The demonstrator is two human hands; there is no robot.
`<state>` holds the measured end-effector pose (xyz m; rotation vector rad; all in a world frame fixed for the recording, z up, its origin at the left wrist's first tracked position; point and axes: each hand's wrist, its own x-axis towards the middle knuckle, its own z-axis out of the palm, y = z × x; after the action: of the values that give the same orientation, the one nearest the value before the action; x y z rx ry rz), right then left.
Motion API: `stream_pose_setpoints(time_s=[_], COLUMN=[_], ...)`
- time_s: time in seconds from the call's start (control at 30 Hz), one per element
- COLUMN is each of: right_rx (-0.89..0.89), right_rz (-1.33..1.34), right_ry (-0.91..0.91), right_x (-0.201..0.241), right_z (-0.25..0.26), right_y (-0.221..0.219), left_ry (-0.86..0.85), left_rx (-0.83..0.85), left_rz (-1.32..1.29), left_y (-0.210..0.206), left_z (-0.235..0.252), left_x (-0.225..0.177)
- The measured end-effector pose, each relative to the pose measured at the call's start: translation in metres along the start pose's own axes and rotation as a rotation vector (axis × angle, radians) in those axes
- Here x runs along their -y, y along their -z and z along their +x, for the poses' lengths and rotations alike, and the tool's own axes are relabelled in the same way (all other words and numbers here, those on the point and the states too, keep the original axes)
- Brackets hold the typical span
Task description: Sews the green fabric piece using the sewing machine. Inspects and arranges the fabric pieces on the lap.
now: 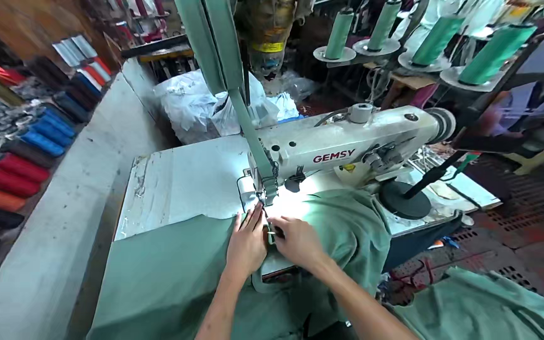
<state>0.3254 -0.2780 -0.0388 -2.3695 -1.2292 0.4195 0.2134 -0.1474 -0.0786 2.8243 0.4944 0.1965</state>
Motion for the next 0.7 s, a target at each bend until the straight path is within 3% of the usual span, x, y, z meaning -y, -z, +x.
stream_pose_setpoints(time_s=[0.2,0.47,0.63,0.7], right_rx=[-0.238,-0.325,-0.156,-0.139], right_rz=[-0.303,-0.350,-0.225,-0.204], right_ry=[0.066,0.124,0.058,0.043], right_x=[0.006,-0.001,0.006,0.007], right_z=[0.022,0.029,0.015,0.017], right_y=[-0.036,-0.040,-0.027,-0.024], left_ry=[-0.055,-0.044,0.041,0.167], left_rx=[-0.019,0.002,0.046,-0.063], left_rz=[-0.011,0.046,-0.065,-0.163], left_y=[0.008,0.007,0.010,0.016], left_z=[0.013,0.026,0.051,0.050], left_x=[0.016,0.020,0.031,0.023])
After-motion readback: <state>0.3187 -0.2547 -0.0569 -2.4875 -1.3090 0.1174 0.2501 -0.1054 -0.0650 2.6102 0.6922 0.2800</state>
